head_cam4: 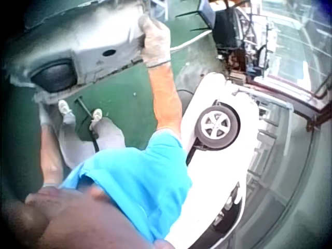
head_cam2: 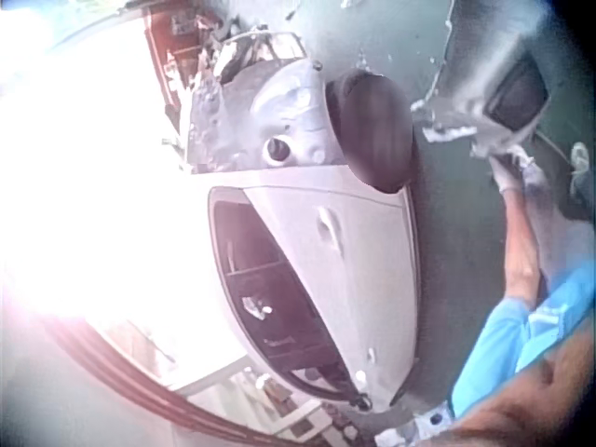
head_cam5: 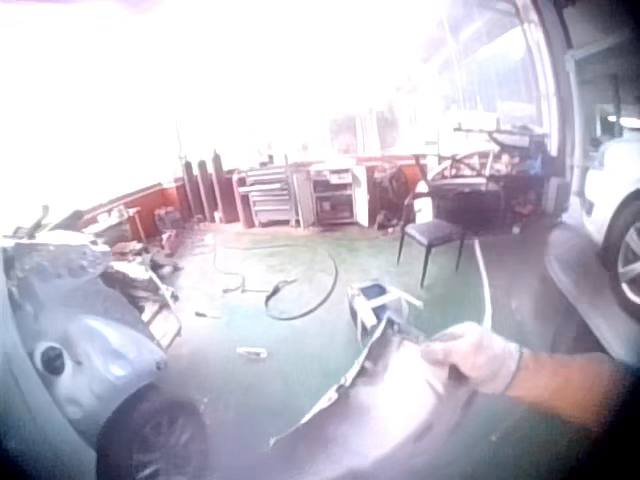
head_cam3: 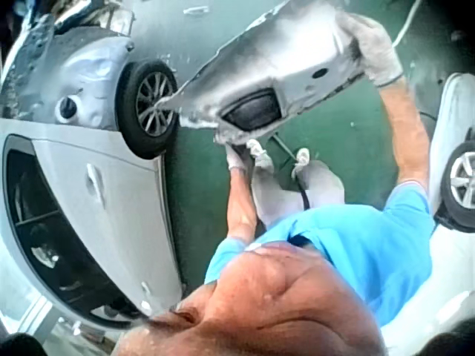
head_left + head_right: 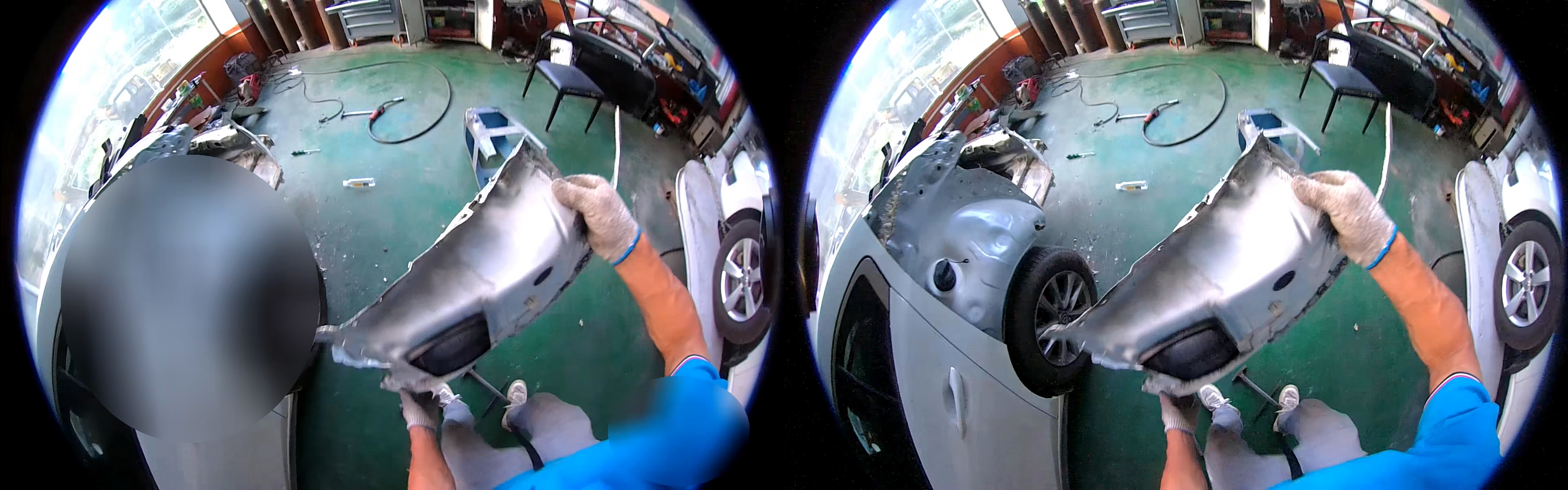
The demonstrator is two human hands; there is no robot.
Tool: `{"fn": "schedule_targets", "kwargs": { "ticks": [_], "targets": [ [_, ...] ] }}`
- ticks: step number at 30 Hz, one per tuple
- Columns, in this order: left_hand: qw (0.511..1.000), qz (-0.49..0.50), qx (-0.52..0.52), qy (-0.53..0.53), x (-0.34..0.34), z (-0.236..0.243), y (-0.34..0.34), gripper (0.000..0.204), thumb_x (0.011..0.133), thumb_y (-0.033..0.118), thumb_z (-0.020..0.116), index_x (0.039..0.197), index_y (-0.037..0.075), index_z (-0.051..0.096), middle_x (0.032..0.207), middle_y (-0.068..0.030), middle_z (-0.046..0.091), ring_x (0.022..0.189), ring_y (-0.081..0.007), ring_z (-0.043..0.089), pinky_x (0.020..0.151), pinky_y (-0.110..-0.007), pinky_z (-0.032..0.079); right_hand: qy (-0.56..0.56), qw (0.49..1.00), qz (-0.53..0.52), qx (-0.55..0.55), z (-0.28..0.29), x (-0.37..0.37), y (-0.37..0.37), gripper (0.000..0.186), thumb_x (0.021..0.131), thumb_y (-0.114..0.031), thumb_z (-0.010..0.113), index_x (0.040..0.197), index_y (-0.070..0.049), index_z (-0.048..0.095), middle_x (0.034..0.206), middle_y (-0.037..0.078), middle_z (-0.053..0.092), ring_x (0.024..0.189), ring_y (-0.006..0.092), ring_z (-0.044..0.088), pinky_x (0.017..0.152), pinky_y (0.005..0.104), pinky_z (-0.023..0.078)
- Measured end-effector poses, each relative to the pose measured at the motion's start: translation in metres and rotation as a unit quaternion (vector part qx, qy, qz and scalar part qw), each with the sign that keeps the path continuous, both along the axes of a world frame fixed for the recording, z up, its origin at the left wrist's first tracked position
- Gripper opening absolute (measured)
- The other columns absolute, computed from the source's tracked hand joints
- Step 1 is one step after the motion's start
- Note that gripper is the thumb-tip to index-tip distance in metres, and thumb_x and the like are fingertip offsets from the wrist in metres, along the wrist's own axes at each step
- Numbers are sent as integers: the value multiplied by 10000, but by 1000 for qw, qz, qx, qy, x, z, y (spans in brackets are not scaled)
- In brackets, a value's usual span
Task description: The person uses a hammer and dolly to straighten dents on a detached white car bumper. They repeatedly strike the metal along the lower edge and around a circular cutout, then flip the bumper to inspect the surface and fit it against the vehicle.
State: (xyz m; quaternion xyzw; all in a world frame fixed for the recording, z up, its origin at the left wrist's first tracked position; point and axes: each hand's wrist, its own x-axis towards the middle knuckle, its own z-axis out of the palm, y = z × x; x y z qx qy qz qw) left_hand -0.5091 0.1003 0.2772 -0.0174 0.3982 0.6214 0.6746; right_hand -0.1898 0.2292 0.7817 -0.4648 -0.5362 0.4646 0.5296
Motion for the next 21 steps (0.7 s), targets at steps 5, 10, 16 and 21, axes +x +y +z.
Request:
{"fn": "schedule_targets", "kwargs": {
  "ticks": [5, 10, 16, 21],
  "targets": [
    [960, 169, 100, -201, -8, 29, 9, 983, 892, 864, 334, 1574, 156, 373, 1588, -124, 403, 1437, -367, 385, 1216, -549, 271, -116, 991, 42, 56, 47, -86, -73, 333, 993, -264, 677, 1041, 65, 701, 926, 92, 736, 794, 127, 695, 724, 279, 563],
    [931, 143, 217, -256, -84, 135, 2, 954, 946, 804, 301, 1505, 43, 435, 1552, -204, 434, 1410, -392, 427, 1158, -595, 341, -58, 989, 25, 134, 152, -57, -80, 368, 1041, -319, 598, 1157, 13, 704, 1002, 54, 740, 860, 107, 692, 798, 292, 570],
    [974, -43, 149, -163, -51, 170, 145, 1008, 929, 825, 302, 1550, 32, 332, 1631, -181, 310, 1501, -371, 283, 1224, -529, 227, 39, 981, 4, 192, 226, -29, -117, 384, 980, -347, 680, 1211, -41, 701, 1088, 72, 760, 916, 174, 737, 853, 358, 610],
    [929, -43, 337, 148, 38, 292, 233, 892, 966, 696, 419, 1572, 53, 294, 1625, -136, 337, 1507, -336, 290, 1249, -498, 208, 57, 977, -13, 206, 276, 45, -130, 334, 1025, -291, 616, 1225, -37, 700, 1130, 81, 752, 1016, 173, 713, 923, 328, 580]
  ]
}}
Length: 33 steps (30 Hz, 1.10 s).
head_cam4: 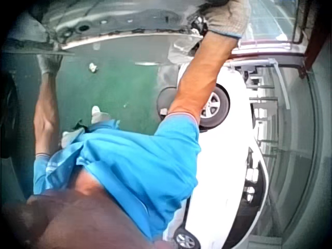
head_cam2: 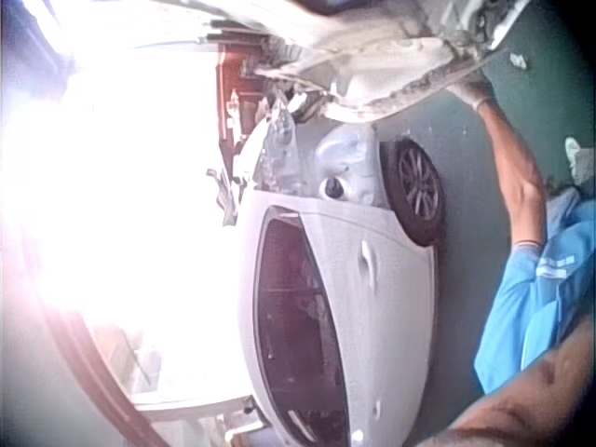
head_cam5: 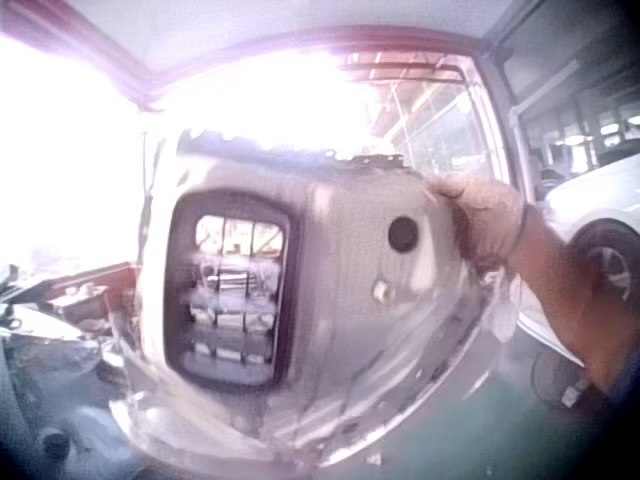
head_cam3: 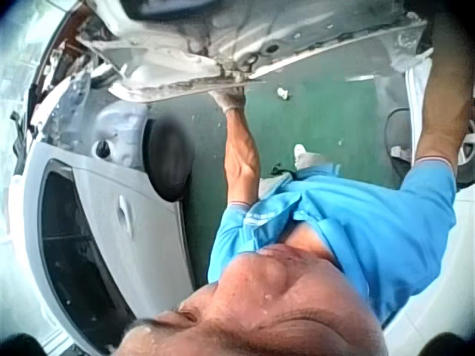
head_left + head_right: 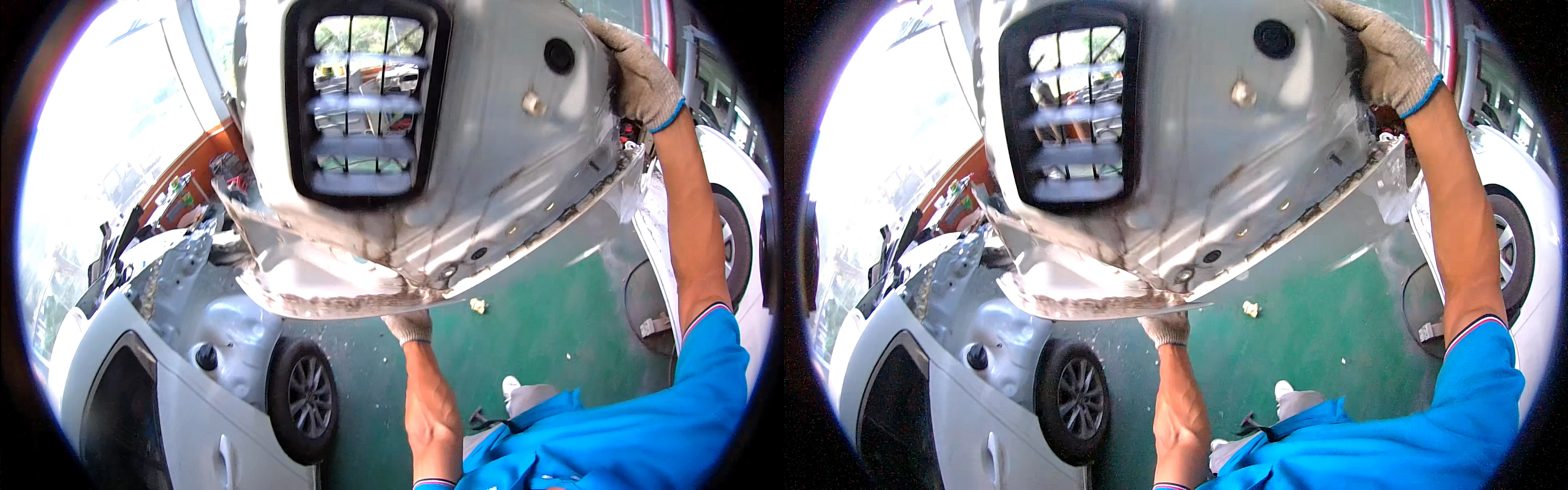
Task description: The person uses a hammer and dolly to straighten dents on a detached white car bumper. They repeatedly strike the metal along the lower edge and around a circular cutout, then flip the bumper to inspect the surface and fit it against the vehicle.
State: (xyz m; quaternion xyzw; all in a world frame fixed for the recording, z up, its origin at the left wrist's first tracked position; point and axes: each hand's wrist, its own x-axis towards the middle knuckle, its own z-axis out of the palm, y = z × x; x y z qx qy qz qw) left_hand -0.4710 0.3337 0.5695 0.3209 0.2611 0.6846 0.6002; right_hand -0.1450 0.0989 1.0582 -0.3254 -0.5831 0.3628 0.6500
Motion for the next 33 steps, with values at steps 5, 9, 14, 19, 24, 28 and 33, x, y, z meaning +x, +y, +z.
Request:
{"fn": "schedule_targets", "kwargs": {
  "ticks": [5, 9, 14, 19, 24, 28, 33],
  "targets": [
    [976, -114, 36, -180, 102, 51, 26, 519, 1007, 376, 546, 1487, 195, 472, 1454, -35, 557, 1299, -235, 531, 1086, -454, 442, -8, 990, -100, 96, 4, 95, -17, 302, 998, -257, 644, 1204, -46, 711, 1103, 67, 758, 1012, 184, 718, 922, 330, 574],
    [979, -170, 72, -81, 104, 87, 30, 619, 1037, 540, 347, 1351, 35, 517, 1357, -179, 586, 1210, -311, 580, 1094, -479, 446, 89, 994, -54, 16, -14, 84, 11, 319, 982, -284, 645, 1217, -79, 706, 1138, 54, 744, 1009, 195, 700, 937, 366, 551],
    [991, -75, 114, -3, 113, 77, 16, 541, 1041, 462, 403, 1332, 9, 449, 1226, -195, 591, 1112, -327, 600, 1064, -456, 492, -236, 957, -108, 127, -2, 50, 54, 171, 909, -22, 637, 1060, -28, 716, 953, 61, 742, 869, 153, 703, 803, 306, 577],
    [993, 66, -99, -14, 121, 19, 46, 644, 1042, 424, 426, 1570, 82, 288, 1556, -152, 423, 1429, -273, 430, 1204, -437, 379, -690, 670, -198, 189, 11, 91, 75, 280, 977, -96, 552, 1228, -57, 669, 949, 101, 708, 770, 231, 668, 718, 362, 567],
    [977, 35, -129, -165, 73, 90, 17, 615, 1047, 455, 365, 1515, 57, 362, 1538, -209, 416, 1413, -268, 447, 1218, -465, 380, -536, 750, -370, -116, -70, 85, 56, 864, 891, -830, 448, 800, -21, 735, 702, 182, 661, 722, 313, 674, 723, 442, 519],
    [913, 232, 5, 336, 32, 133, 0, 522, 1043, 311, 499, 1431, -36, 456, 1403, -241, 517, 1277, -328, 541, 1138, -466, 444, -338, 818, -454, -101, -147, 141, 66, 872, 901, -818, 468, 901, 10, 744, 732, 157, 667, 744, 240, 654, 741, 405, 516],
    [624, 504, 308, 512, 4, 305, -37, 482, 1043, 400, 544, 1352, 30, 547, 1271, -127, 609, 1119, -270, 611, 992, -392, 489, -50, 899, -435, 13, -158, 191, 62, 761, 961, -689, 536, 1232, 7, 681, 1126, 134, 699, 1003, 193, 652, 879, 335, 517]
  ]
}}
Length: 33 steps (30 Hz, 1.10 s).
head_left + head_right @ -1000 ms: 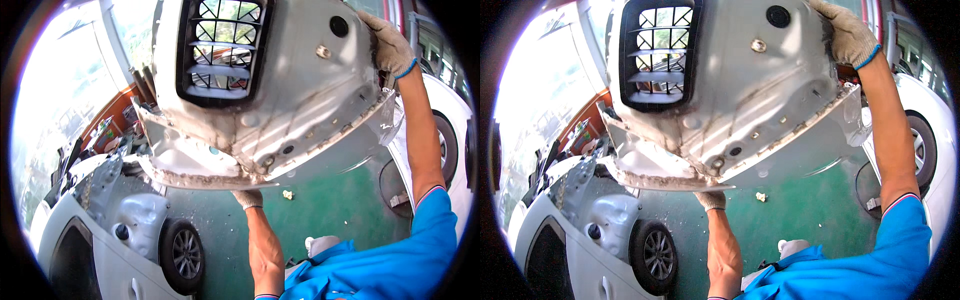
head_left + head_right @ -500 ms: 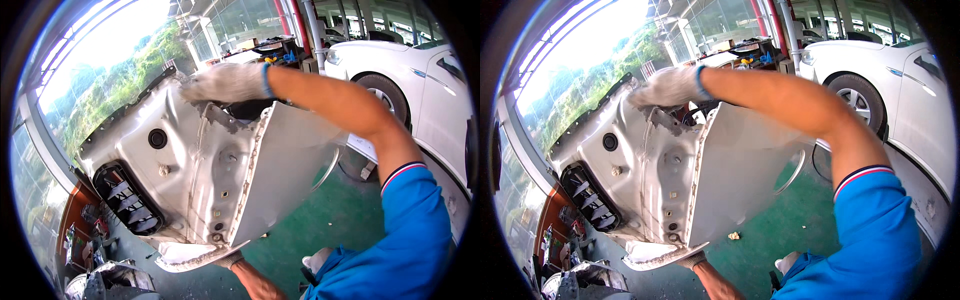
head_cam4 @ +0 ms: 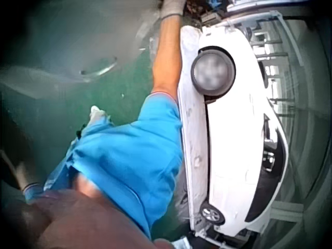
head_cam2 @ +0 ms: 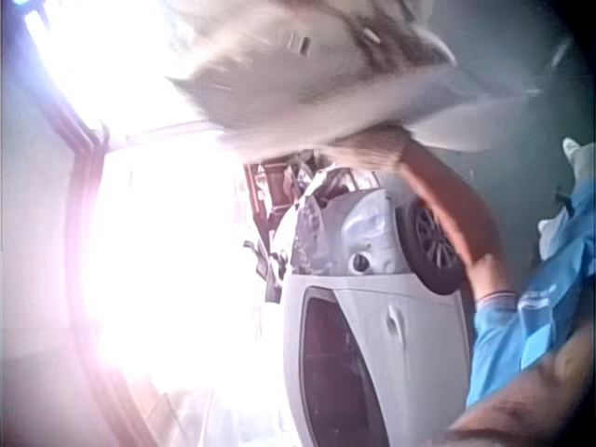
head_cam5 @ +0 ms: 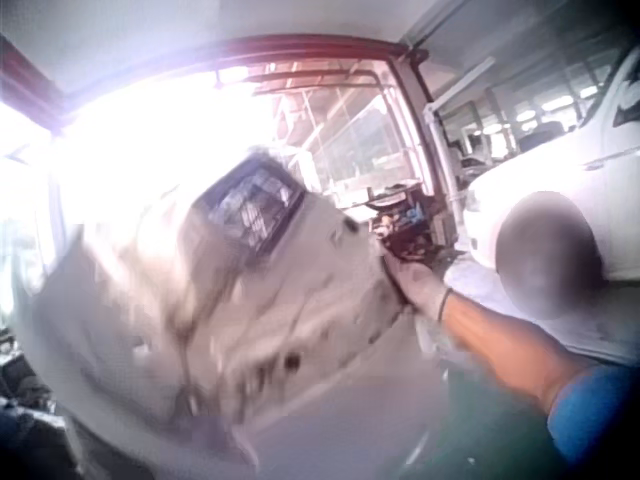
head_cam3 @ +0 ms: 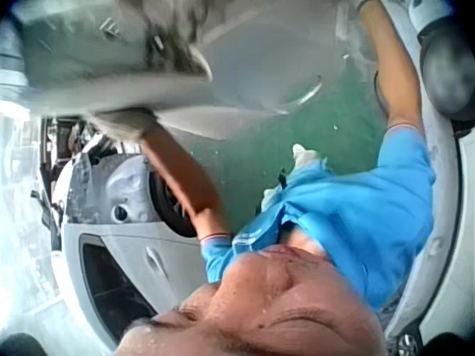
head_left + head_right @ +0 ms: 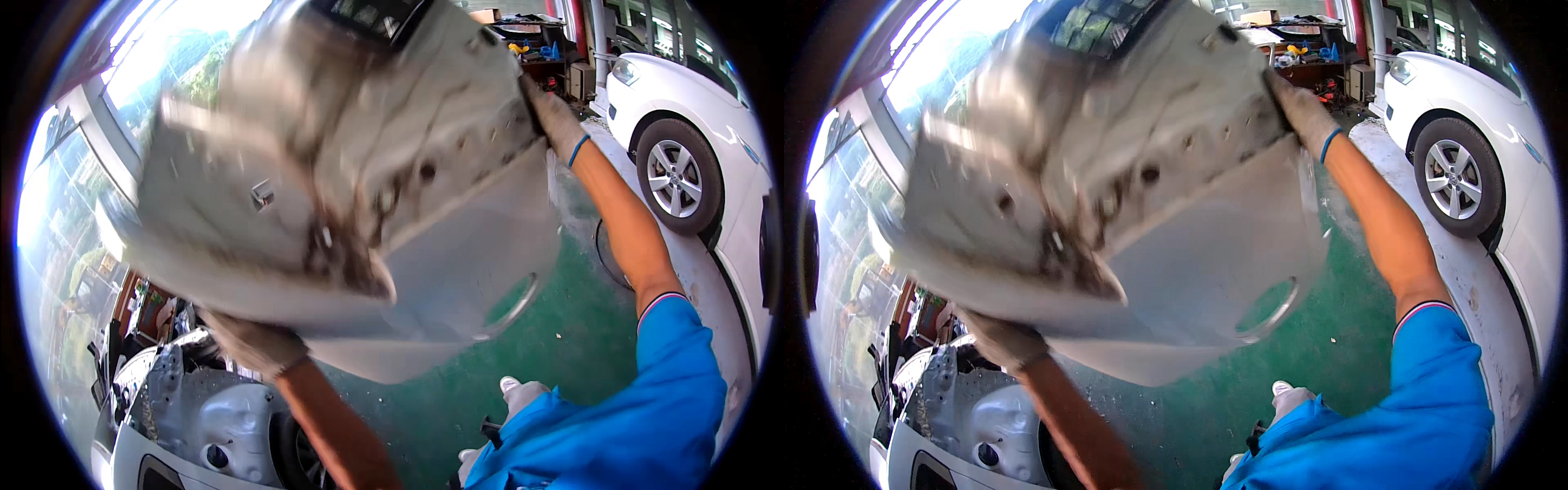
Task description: The person uses a hammer and dolly to straighten dents on a detached white car bumper. They repeatedly strike the metal along the lower edge and around a circular cutout, then flip the bumper to inspect the surface and fit it against the vehicle.
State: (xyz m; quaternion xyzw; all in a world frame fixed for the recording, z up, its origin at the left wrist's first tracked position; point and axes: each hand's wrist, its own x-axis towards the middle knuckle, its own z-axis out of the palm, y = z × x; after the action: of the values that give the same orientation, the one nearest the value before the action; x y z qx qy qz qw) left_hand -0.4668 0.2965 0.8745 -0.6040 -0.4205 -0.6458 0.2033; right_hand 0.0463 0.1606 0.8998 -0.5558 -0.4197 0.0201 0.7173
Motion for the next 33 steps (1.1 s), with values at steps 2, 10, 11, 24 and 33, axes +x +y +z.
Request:
{"fn": "schedule_targets", "kwargs": {
  "ticks": [2, 10, 11, 24, 33],
  "targets": [
    [985, -134, 92, -54, 25, 52, -13, 489, 1036, 396, 555, 1365, 35, 543, 1281, -130, 610, 1135, -274, 608, 993, -406, 496, 241, 969, 45, 24, 37, 24, -22, 767, 976, -672, 527, 1393, -31, 578, 1328, 149, 633, 1116, 230, 652, 950, 387, 535],
    [541, -735, -86, -399, 105, -81, -147, 527, 1009, 381, 598, 1418, 56, 527, 1322, -141, 611, 1198, -289, 596, 996, -466, 524, 382, 874, 277, 116, -15, -18, -3, 680, 1025, -663, 411, 1394, -118, 581, 1304, 107, 670, 1113, 263, 655, 944, 441, 541],
    [517, -748, -84, -407, 104, -77, -146, 533, 1006, 379, 603, 1425, 59, 525, 1327, -142, 611, 1206, -291, 594, 996, -473, 527, 385, 871, 281, 119, -17, -38, -9, 686, 1027, -662, 404, 1391, -109, 583, 1304, 111, 670, 1116, 267, 653, 950, 444, 537],
    [597, -704, -210, -322, 42, 4, -39, 298, 973, 282, 674, 1066, 2, 632, 903, -121, 722, 764, -233, 720, 670, -340, 596, 401, 840, 311, 193, -85, -112, -58, 415, 1028, -330, 576, 1297, -18, 622, 1301, 126, 672, 1115, 262, 663, 962, 422, 547],
    [516, -538, -397, -536, 93, -51, 6, 232, 924, 244, 728, 769, 123, 606, 555, 19, 542, 357, -76, 432, 312, -189, 319, 455, 848, 232, 145, -131, -105, -72, 225, 963, -163, 660, 1128, -11, 671, 1030, 107, 741, 914, 233, 727, 803, 379, 616]
  ]
}}
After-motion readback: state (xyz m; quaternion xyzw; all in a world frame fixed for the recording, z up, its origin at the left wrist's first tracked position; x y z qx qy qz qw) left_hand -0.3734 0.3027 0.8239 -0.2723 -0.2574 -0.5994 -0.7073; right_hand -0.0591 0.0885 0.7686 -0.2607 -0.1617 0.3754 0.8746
